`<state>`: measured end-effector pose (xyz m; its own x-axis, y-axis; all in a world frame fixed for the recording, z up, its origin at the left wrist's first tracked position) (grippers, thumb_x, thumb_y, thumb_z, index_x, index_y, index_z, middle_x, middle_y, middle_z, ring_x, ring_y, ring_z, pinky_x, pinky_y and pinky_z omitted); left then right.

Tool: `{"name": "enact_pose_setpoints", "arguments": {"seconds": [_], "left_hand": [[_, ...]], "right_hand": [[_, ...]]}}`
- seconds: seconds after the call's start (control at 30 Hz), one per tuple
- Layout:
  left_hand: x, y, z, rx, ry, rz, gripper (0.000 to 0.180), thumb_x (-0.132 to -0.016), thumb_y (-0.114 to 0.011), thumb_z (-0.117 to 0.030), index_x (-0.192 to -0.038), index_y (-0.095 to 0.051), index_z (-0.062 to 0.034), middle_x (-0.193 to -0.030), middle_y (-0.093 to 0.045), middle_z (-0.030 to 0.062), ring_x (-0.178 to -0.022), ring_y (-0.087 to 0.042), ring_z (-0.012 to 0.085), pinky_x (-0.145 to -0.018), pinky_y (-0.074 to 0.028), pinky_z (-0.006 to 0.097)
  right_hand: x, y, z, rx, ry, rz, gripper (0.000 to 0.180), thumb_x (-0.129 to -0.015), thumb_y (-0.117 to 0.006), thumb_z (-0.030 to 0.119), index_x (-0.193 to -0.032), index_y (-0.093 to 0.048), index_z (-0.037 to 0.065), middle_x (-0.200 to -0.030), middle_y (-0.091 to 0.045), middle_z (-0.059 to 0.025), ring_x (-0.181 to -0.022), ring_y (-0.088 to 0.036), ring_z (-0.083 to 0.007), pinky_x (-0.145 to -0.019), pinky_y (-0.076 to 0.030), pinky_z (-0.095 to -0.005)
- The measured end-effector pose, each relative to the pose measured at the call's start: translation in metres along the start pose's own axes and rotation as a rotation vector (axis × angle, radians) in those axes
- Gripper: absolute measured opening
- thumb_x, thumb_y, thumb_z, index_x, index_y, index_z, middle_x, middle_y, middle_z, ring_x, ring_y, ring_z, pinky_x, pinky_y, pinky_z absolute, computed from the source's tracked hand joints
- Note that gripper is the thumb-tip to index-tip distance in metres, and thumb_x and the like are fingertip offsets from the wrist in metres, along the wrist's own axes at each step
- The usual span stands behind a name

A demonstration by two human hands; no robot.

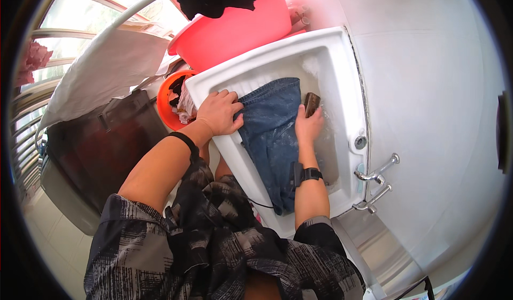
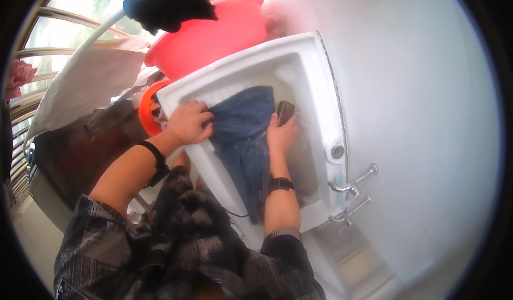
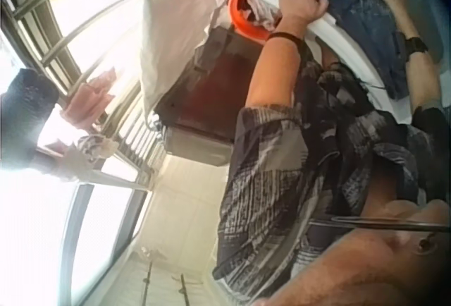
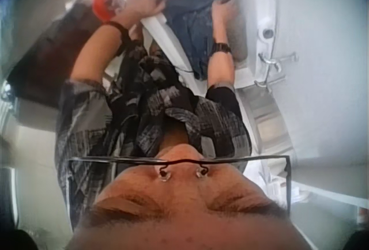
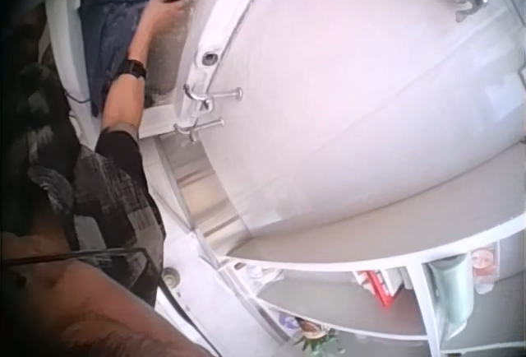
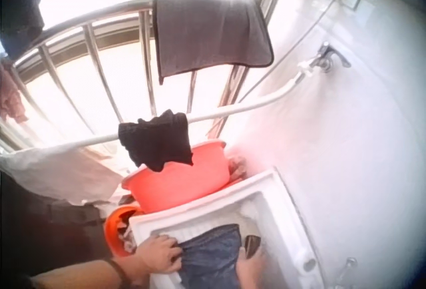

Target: Hand-washing a pair of denim jeans in a sink using a brush and soapy water.

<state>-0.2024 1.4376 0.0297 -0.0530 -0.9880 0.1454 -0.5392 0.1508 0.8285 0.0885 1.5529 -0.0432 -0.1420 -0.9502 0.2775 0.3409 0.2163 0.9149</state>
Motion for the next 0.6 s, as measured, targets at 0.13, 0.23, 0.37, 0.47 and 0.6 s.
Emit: {"name": "enact_pose_setpoints", "arguments": {"seconds": [0.13,0.23,0.37,0.47,0.6], "left_hand": [[-0.007,0.002,-0.008,-0.033,-0.023,-0.001,0.023,-0.08,-0.068,-0.031,-0.092,-0.077,-0.0126,-0.099,-0.063,0.005,-0.099,-0.061,0.0259,-0.087,-0.048,0.041],[-0.017,-0.006,-0.006,-0.09,-0.035,-0.005,0.022,-0.079,-0.068,-0.028,-0.091,-0.079,-0.013,-0.096,-0.065,0.0054,-0.097,-0.062,0.0272,-0.085,-0.05,0.044],[-0.012,0.008,0.011,-0.135,-0.113,-0.029,0.02,-0.083,-0.066,-0.019,-0.094,-0.079,-0.0076,-0.096,-0.067,0.0094,-0.095,-0.063,0.0317,-0.085,-0.051,0.044],[-0.019,-0.028,-0.007,-0.149,-0.165,0.035,0.023,-0.087,-0.064,-0.02,-0.1,-0.077,-0.0065,-0.102,-0.067,0.0114,-0.099,-0.063,0.0346,-0.089,-0.051,0.045],[-0.022,-0.037,-0.005,-0.223,-0.266,0.028,0.027,-0.089,-0.062,-0.025,-0.106,-0.076,-0.0089,-0.108,-0.067,0.0119,-0.105,-0.064,0.0361,-0.092,-0.051,0.047]], "right_hand": [[0.076,0.013,0.103,-0.236,0.477,0.028,0.079,-0.091,-0.074,0.04,-0.149,-0.042,-0.003,-0.114,-0.056,-0.0283,-0.102,-0.059,-0.0455,-0.091,-0.05,-0.0501],[0.09,-0.01,0.137,-0.11,0.61,0.147,0.079,-0.085,-0.076,0.04,-0.149,-0.046,0.006,-0.109,-0.057,-0.0214,-0.101,-0.06,-0.0408,-0.087,-0.051,-0.0501],[0.028,-0.017,0.143,-0.183,0.312,-0.022,0.076,-0.082,-0.078,0.041,-0.144,-0.05,0.005,-0.11,-0.058,-0.0204,-0.104,-0.06,-0.0386,-0.086,-0.05,-0.049],[0.012,-0.011,0.092,-0.136,0.105,-0.111,0.078,-0.08,-0.079,0.04,-0.14,-0.05,0.0,-0.118,-0.057,-0.0207,-0.11,-0.056,-0.0357,-0.091,-0.045,-0.0463],[0.053,-0.016,0.083,0.023,0.074,-0.22,0.081,-0.073,-0.082,0.033,-0.14,-0.053,-0.003,-0.116,-0.056,-0.0165,-0.106,-0.054,-0.0302,-0.086,-0.042,-0.0423]]}}
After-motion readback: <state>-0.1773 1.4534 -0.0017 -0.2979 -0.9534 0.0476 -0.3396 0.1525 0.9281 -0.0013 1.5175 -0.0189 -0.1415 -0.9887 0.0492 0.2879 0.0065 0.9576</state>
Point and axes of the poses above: each hand's wrist, its own x-axis away from the middle knuckle, its own y-axis out of the back of the hand, z = x × y, the point moved 8 cm from there along -x, towards the middle knuckle
